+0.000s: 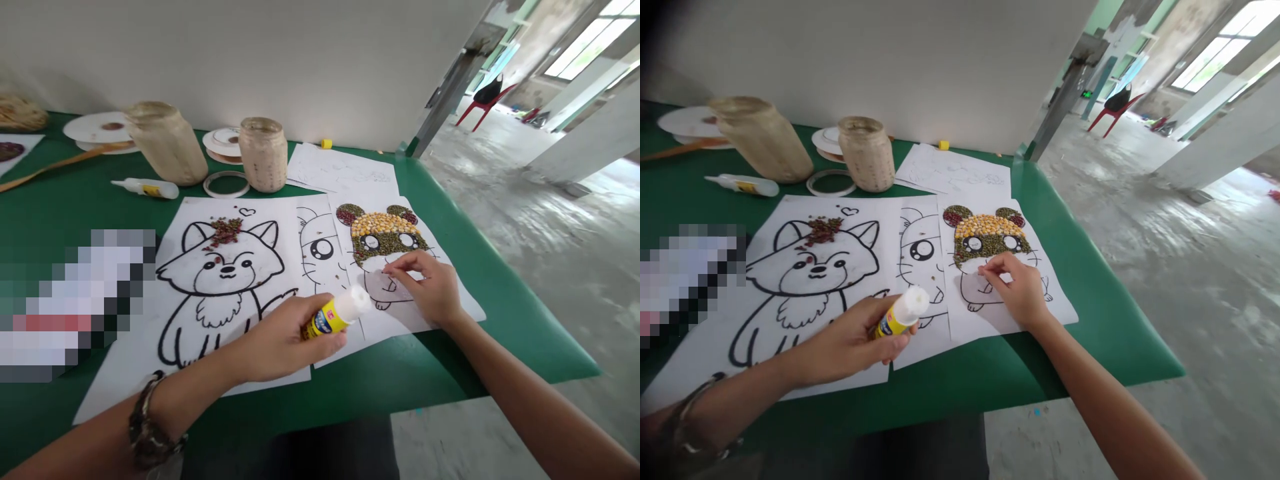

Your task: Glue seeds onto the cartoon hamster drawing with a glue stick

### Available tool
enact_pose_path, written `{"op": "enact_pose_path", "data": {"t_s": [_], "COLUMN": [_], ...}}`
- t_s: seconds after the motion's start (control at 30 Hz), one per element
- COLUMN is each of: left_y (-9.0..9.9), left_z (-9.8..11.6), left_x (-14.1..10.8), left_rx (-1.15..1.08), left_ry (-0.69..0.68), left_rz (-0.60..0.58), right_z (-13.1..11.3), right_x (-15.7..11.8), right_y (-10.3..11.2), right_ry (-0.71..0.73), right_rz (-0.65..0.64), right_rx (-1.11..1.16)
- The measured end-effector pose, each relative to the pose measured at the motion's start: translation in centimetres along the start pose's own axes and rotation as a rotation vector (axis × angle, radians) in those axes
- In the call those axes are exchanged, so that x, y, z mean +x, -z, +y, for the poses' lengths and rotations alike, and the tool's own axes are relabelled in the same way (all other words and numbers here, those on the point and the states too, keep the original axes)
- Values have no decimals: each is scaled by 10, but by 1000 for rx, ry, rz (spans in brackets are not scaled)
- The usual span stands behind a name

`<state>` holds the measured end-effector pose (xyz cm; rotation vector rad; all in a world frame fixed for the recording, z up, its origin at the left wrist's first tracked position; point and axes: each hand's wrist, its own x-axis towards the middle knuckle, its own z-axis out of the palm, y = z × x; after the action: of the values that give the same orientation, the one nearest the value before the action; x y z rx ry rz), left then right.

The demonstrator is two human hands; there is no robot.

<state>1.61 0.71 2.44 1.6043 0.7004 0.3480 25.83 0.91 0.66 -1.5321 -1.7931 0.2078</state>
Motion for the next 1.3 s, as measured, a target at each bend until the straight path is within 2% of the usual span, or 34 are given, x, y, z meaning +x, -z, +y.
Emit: {"op": "enact_pose_path", "data": {"t_s": [0.13,0.27,0.37,0.43,0.6,0.73,0.9,1.0,1.2,1.3], "left_y": [1,2,2,2,2,2,2,2,2,1], "left_z": [-2,-3,-3,-4,-5,-5,-6,-7,-7,-7], "left_x": [-4,-6,-6,-6,-7,-7,-6,-6,-6,-4], "left_rx": [66,109,147,148,108,60,74,61,91,99], "left_ry": [-100,-218,-281,-304,-324,-321,-305,-296,-280,-272], "left_rz": [-77,-102,-126,-159,-189,-213,-216,-212,-237,-254], "right_z": [-15,-41,-58,-67,-82,-84,-83,-76,-32,-11], "right_x": [6,20,32,39,44,43,45,46,36,25], "right_y": [1,-2,-12,-23,-47,-56,-57,-47,-11,-6], "right_ry": [-83,-47,2,0,-222,-380,-411,-408,-406,-473], "right_rz": [-33,-136,-142,-168,-520,-550,-583,-549,-207,-124], "right_rx": [126,123,177,296,882,1160,1193,1133,882,790]}}
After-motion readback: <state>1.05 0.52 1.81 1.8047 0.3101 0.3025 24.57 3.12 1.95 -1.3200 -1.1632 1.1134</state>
